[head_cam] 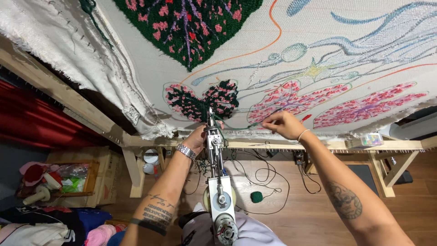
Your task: Creating a rug by using a tufting gun to punch yarn into a stretched canvas frame.
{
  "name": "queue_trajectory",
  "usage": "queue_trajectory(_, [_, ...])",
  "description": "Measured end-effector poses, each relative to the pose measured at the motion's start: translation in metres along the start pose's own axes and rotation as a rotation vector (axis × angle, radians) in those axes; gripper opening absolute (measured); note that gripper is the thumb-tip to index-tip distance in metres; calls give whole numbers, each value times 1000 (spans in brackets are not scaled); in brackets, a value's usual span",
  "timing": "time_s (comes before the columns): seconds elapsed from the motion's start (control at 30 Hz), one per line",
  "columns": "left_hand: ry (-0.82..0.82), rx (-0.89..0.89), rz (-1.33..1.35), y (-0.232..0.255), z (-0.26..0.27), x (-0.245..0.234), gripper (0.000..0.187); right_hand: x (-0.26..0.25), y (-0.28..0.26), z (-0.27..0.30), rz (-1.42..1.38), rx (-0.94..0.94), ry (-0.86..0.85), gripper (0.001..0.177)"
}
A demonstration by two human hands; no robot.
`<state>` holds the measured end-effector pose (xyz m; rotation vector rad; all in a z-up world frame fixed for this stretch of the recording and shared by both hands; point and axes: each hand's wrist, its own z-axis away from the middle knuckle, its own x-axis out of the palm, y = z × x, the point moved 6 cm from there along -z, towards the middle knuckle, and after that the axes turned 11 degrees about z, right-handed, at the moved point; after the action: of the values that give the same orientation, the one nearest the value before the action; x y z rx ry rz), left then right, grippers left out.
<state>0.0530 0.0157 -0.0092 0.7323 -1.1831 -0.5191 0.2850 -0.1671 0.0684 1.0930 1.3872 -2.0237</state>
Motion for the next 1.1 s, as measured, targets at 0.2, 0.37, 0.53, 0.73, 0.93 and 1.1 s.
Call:
queue_trajectory(0.2, [-105, -43, -60, 19, 7, 44, 45, 17, -68, 5, -300, -172, -67, 20])
queue_trajectory(0.37, [-98, -29, -84, 8, -5, 28, 45, 35, -86, -1, -399, -232, -105, 19])
queue_trajectory(0.53, [35, -34, -51, 2, -9, 9, 33, 44, -98, -4, -422, -226, -129, 18])
queue_trajectory(0.73, [-9, -48, 17, 0, -7, 3, 27, 44, -115, -8, -462, -200, -133, 19])
queue_trajectory(0.93, [-51, -22, 27, 3, -5, 4, 21, 42, -110, -10, -559, -207, -55, 16])
queue_trajectory(1.1, [40, -9, 50, 5, -1, -9, 22, 7, -77, 4, -882, -63, 126, 14])
